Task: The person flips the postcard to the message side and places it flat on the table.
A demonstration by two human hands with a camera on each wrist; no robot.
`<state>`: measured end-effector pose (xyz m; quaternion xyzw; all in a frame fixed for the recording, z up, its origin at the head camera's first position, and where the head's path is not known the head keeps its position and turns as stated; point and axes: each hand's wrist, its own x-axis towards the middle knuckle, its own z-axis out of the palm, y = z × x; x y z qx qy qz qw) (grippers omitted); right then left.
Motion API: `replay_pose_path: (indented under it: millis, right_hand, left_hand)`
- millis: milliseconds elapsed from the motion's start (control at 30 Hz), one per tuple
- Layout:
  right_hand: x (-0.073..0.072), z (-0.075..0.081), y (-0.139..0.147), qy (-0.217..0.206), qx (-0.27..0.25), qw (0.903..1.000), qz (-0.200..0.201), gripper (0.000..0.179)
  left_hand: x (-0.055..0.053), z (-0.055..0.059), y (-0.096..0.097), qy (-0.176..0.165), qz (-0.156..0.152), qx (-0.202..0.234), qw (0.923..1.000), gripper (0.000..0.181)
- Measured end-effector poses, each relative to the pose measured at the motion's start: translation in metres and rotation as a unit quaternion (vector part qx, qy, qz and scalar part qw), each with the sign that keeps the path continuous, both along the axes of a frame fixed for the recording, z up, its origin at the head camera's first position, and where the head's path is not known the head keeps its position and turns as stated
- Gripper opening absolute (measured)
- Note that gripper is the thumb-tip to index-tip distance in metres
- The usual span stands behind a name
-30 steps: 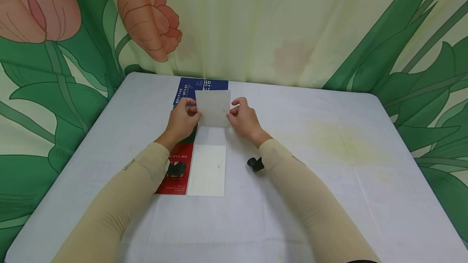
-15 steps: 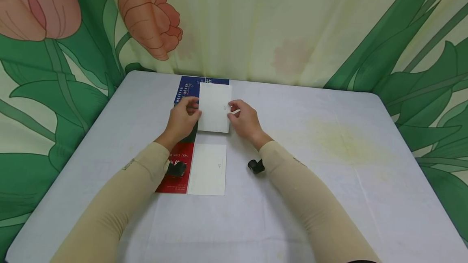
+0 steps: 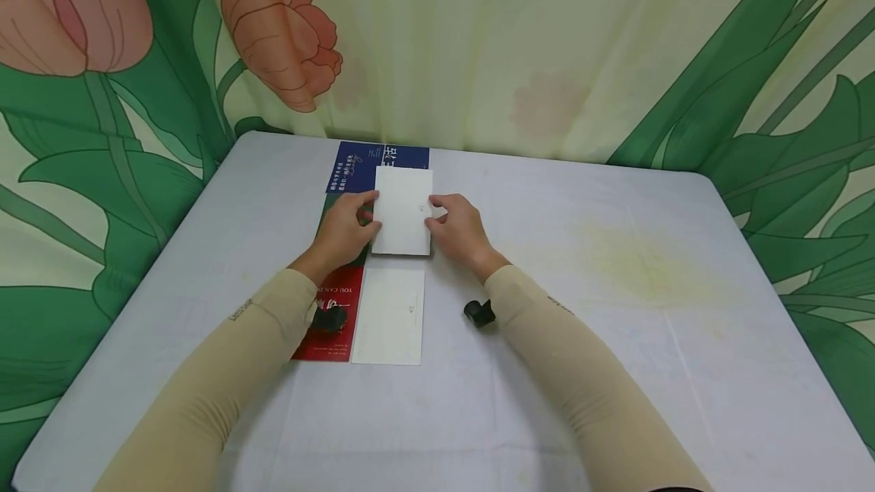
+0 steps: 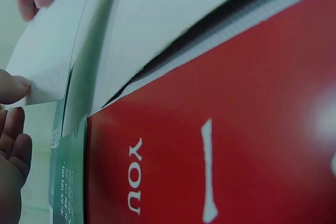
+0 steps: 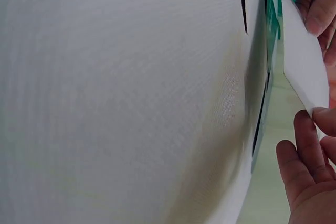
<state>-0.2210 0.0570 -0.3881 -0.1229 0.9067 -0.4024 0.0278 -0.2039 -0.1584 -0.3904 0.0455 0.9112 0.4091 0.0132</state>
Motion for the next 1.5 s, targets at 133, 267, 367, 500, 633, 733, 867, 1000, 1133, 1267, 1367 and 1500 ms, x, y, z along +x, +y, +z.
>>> replay_pose_path:
  millis: [133, 267, 367, 500, 633, 733, 867, 1000, 1133, 1267, 1367, 1500]
  right_hand:
    - [0.002, 0.0, -0.001, -0.015, 0.012, 0.9998, 0.003, 0.044]
    - [0.002, -0.002, -0.002, -0.035, 0.018, 0.9992, 0.004, 0.046]
    - [0.003, -0.003, -0.004, -0.049, 0.019, 0.9986, 0.005, 0.048]
    - [0.003, -0.003, -0.005, -0.063, 0.022, 0.9978, 0.007, 0.05]
    - [0.003, -0.004, -0.005, -0.065, 0.027, 0.9974, 0.015, 0.051]
    - [0.003, -0.004, -0.004, -0.065, 0.03, 0.9972, 0.023, 0.051]
    - [0.004, -0.005, -0.004, -0.064, 0.043, 0.9966, 0.03, 0.052]
    - [0.004, -0.007, -0.004, -0.065, 0.06, 0.9954, 0.036, 0.053]
    - [0.004, -0.007, -0.004, -0.058, 0.069, 0.995, 0.041, 0.053]
    - [0.003, -0.007, -0.004, -0.056, 0.083, 0.9939, 0.045, 0.054]
    - [0.002, -0.007, -0.005, -0.063, 0.098, 0.992, 0.049, 0.055]
    - [0.001, -0.008, -0.006, -0.064, 0.115, 0.9898, 0.056, 0.056]
  left_hand:
    - [0.0, -0.002, -0.001, -0.007, -0.015, -0.022, 0.9996, 0.061]
    - [0.0, -0.002, -0.001, -0.017, -0.023, -0.038, 0.9988, 0.062]
    - [0.0, -0.002, 0.0, -0.034, -0.023, -0.05, 0.9979, 0.065]
    - [0.0, -0.002, 0.0, -0.054, -0.025, -0.068, 0.996, 0.067]
    - [0.0, -0.005, -0.001, -0.066, -0.03, -0.078, 0.9943, 0.068]
    - [0.0, -0.007, -0.002, -0.072, -0.032, -0.084, 0.9933, 0.069]
    - [0.001, -0.008, -0.002, -0.075, -0.036, -0.088, 0.9926, 0.071]
    - [0.002, -0.008, -0.002, -0.085, -0.041, -0.093, 0.9912, 0.072]
    - [0.002, -0.009, -0.002, -0.085, -0.043, -0.099, 0.9905, 0.072]
    - [0.002, -0.01, -0.001, -0.082, -0.043, -0.108, 0.9898, 0.073]
    - [0.002, -0.01, -0.001, -0.084, -0.043, -0.113, 0.9891, 0.073]
    - [0.002, -0.011, -0.001, -0.089, -0.046, -0.114, 0.9884, 0.072]
